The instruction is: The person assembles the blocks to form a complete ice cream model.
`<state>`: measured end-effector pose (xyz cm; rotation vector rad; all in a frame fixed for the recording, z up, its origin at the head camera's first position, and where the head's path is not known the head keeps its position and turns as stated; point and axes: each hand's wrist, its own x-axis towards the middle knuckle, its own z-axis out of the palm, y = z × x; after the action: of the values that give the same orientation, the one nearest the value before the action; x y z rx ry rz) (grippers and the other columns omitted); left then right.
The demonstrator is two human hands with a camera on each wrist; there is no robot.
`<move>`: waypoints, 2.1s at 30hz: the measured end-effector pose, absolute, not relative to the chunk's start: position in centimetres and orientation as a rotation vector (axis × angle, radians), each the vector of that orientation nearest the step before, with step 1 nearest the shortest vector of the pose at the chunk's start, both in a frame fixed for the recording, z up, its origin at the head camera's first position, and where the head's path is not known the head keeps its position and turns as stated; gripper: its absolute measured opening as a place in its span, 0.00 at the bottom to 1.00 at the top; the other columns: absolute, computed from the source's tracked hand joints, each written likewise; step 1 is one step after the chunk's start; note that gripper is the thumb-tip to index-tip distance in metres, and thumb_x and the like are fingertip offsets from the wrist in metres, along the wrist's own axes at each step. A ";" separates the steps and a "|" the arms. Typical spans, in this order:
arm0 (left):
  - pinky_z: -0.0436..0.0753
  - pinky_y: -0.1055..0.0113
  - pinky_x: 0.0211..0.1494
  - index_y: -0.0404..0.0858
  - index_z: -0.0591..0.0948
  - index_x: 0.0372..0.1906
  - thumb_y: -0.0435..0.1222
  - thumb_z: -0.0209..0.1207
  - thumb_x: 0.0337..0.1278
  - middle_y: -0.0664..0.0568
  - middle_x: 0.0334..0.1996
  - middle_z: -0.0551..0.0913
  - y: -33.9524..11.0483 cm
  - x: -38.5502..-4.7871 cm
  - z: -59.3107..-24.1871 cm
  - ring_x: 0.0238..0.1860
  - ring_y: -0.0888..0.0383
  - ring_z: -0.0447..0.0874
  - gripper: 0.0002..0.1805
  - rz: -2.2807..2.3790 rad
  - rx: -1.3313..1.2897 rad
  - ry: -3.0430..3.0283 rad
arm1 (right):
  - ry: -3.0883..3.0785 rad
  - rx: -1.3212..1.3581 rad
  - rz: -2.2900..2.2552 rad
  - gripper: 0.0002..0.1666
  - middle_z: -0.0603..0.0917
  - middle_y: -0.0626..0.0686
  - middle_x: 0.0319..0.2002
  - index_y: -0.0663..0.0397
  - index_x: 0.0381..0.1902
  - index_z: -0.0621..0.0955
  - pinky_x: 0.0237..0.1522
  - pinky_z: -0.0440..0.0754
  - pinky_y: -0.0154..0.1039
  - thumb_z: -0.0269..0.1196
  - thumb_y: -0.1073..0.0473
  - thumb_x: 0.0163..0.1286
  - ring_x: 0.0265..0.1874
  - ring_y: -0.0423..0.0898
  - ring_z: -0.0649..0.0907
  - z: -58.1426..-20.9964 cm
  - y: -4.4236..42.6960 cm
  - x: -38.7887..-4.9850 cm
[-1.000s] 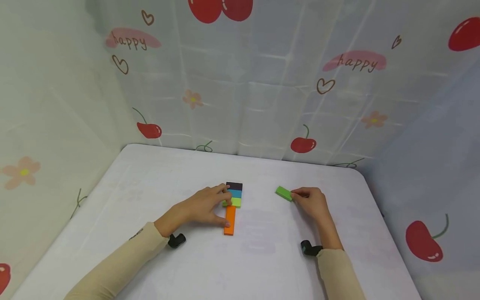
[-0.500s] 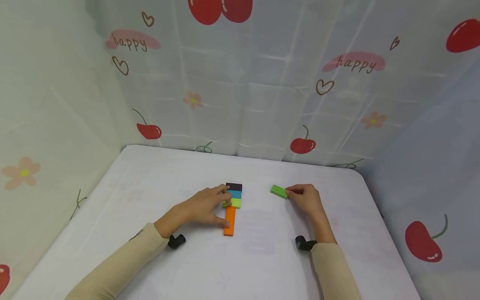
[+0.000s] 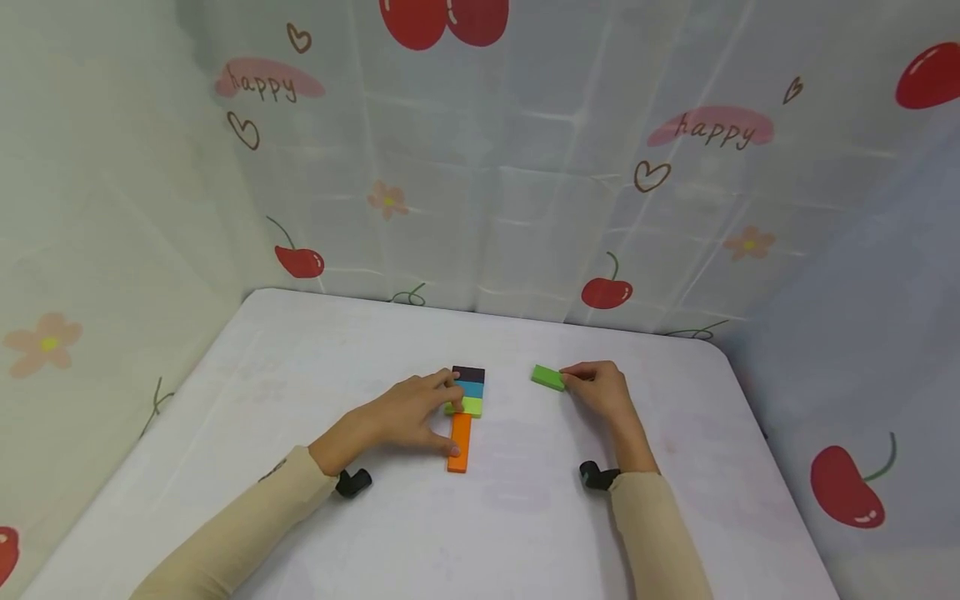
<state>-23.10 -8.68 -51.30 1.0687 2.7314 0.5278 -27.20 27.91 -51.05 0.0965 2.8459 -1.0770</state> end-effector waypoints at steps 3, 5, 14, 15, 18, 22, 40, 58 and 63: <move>0.78 0.51 0.69 0.58 0.78 0.54 0.73 0.71 0.51 0.59 0.68 0.73 -8.7 -23.1 -51.5 0.57 0.59 0.79 0.34 0.526 1.068 2.736 | 2.848 0.086 -1.069 0.17 0.90 0.61 0.56 0.53 0.56 0.91 0.49 0.77 0.41 0.66 0.51 0.79 0.54 0.55 0.82 -51.1 27.6 -27.5; 0.78 0.51 0.69 0.58 0.78 0.54 0.73 0.71 0.51 0.59 0.68 0.73 -8.7 -23.2 -51.6 0.59 0.60 0.79 0.34 0.523 1.066 2.740 | 2.849 0.071 -1.071 0.17 0.90 0.61 0.56 0.53 0.55 0.91 0.49 0.76 0.41 0.66 0.51 0.79 0.54 0.54 0.82 -51.1 27.4 -27.8; 0.78 0.49 0.71 0.58 0.78 0.54 0.73 0.71 0.51 0.59 0.68 0.74 -8.7 -23.2 -51.6 0.63 0.57 0.80 0.34 0.534 1.076 2.742 | 2.846 0.029 -1.080 0.16 0.89 0.60 0.55 0.52 0.55 0.92 0.47 0.74 0.39 0.66 0.51 0.79 0.51 0.53 0.80 -51.2 27.1 -28.5; 0.78 0.49 0.71 0.58 0.78 0.54 0.73 0.71 0.51 0.59 0.68 0.74 -8.7 -23.2 -51.6 0.64 0.57 0.80 0.34 0.533 1.076 2.743 | 2.842 0.029 -1.082 0.16 0.89 0.60 0.55 0.52 0.55 0.92 0.47 0.74 0.39 0.66 0.51 0.79 0.51 0.52 0.80 -51.2 27.0 -28.6; 0.77 0.48 0.72 0.58 0.78 0.54 0.73 0.71 0.51 0.58 0.68 0.74 -8.7 -23.2 -51.5 0.67 0.55 0.80 0.33 0.539 1.072 2.736 | 2.828 0.026 -1.098 0.16 0.89 0.59 0.54 0.52 0.55 0.92 0.47 0.74 0.39 0.67 0.51 0.78 0.50 0.52 0.79 -51.2 26.5 -28.9; 0.77 0.48 0.73 0.58 0.78 0.54 0.72 0.71 0.52 0.58 0.68 0.74 -8.7 -23.1 -51.3 0.69 0.54 0.79 0.33 0.547 1.070 2.727 | 2.824 -0.021 -1.111 0.16 0.90 0.59 0.54 0.53 0.55 0.92 0.47 0.74 0.39 0.67 0.52 0.78 0.50 0.52 0.80 -51.2 26.0 -29.2; 0.77 0.48 0.72 0.57 0.79 0.53 0.72 0.72 0.51 0.58 0.68 0.74 -8.8 -23.1 -51.3 0.70 0.54 0.79 0.34 0.562 1.073 2.737 | 2.803 -0.070 -1.140 0.15 0.90 0.59 0.55 0.53 0.54 0.92 0.50 0.75 0.39 0.68 0.52 0.77 0.52 0.52 0.81 -51.3 22.9 -30.6; 0.78 0.51 0.69 0.59 0.78 0.54 0.73 0.71 0.51 0.58 0.67 0.74 -8.8 -23.2 -51.6 0.68 0.56 0.80 0.33 0.560 1.077 2.738 | 2.768 -0.112 -1.161 0.14 0.90 0.58 0.57 0.52 0.54 0.92 0.54 0.77 0.42 0.69 0.53 0.77 0.53 0.52 0.80 -51.7 20.6 -31.4; 0.79 0.49 0.70 0.59 0.78 0.53 0.73 0.70 0.51 0.58 0.67 0.74 -8.7 -23.3 -51.8 0.68 0.55 0.80 0.33 0.555 1.080 2.738 | 2.757 -0.127 -1.162 0.15 0.90 0.57 0.56 0.51 0.54 0.92 0.54 0.77 0.41 0.68 0.52 0.78 0.53 0.52 0.80 -51.7 20.0 -31.6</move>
<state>-23.28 -8.75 -51.79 1.0799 2.7380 0.5553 -31.62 20.04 -51.71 -0.1269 2.7569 -1.1617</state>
